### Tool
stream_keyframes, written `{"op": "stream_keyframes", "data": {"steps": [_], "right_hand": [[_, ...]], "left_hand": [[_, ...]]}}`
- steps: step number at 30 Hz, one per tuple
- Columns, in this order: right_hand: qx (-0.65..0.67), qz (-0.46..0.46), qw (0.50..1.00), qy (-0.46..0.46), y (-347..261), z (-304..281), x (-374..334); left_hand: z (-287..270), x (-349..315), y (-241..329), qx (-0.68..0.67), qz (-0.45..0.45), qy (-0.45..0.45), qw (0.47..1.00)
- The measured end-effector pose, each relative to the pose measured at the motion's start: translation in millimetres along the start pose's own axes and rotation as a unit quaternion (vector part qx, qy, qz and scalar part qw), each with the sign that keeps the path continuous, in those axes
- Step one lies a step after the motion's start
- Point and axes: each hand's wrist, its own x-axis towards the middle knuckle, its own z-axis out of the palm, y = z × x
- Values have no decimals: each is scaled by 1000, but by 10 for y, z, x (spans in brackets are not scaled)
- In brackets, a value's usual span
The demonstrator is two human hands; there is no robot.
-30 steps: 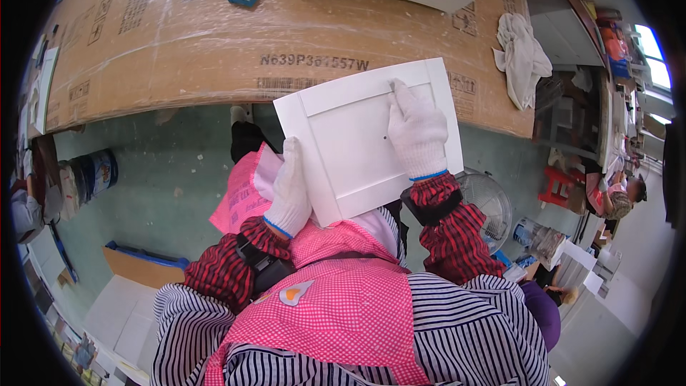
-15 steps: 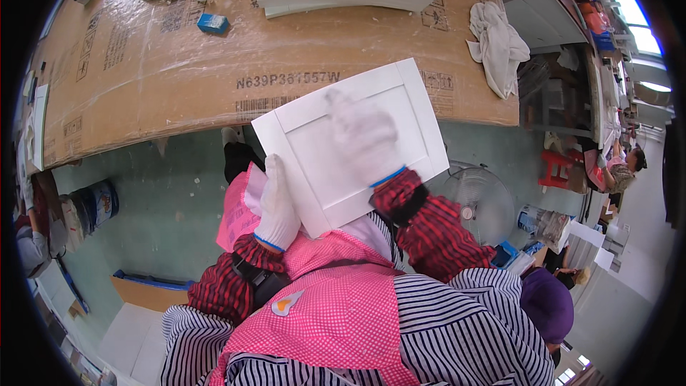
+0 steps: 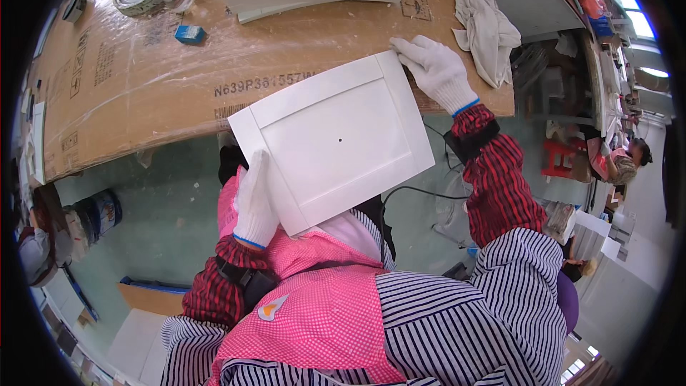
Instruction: Finishing and sanding the edges and surface of a white-painted cabinet door panel.
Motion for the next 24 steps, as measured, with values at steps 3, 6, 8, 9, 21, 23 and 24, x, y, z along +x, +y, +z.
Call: {"op": "stream_keyframes", "data": {"steps": [3,6,8,9,21,23,24], "right_hand": [[-45,-118,992,30,147,62,12],[-50,-154,987,-7,207,93,-106],[-47,-162,985,-38,187,40,-282],[-45,-165,984,-53,164,7,-413],[38,-129,978,-161,-242,-207,-2606],[63,-4,997,-54,-370,-173,-2590],[74,56,996,-5,-410,-136,-2520]], "left_hand": [[-18,25,27,64,7,-28,998],[205,-114,165,130,16,9,991],[267,-140,173,126,17,33,991],[244,-112,146,112,13,39,993],[137,-23,-12,54,29,18,998],[171,3,-43,21,22,43,999],[199,9,-65,18,29,60,998]]}}
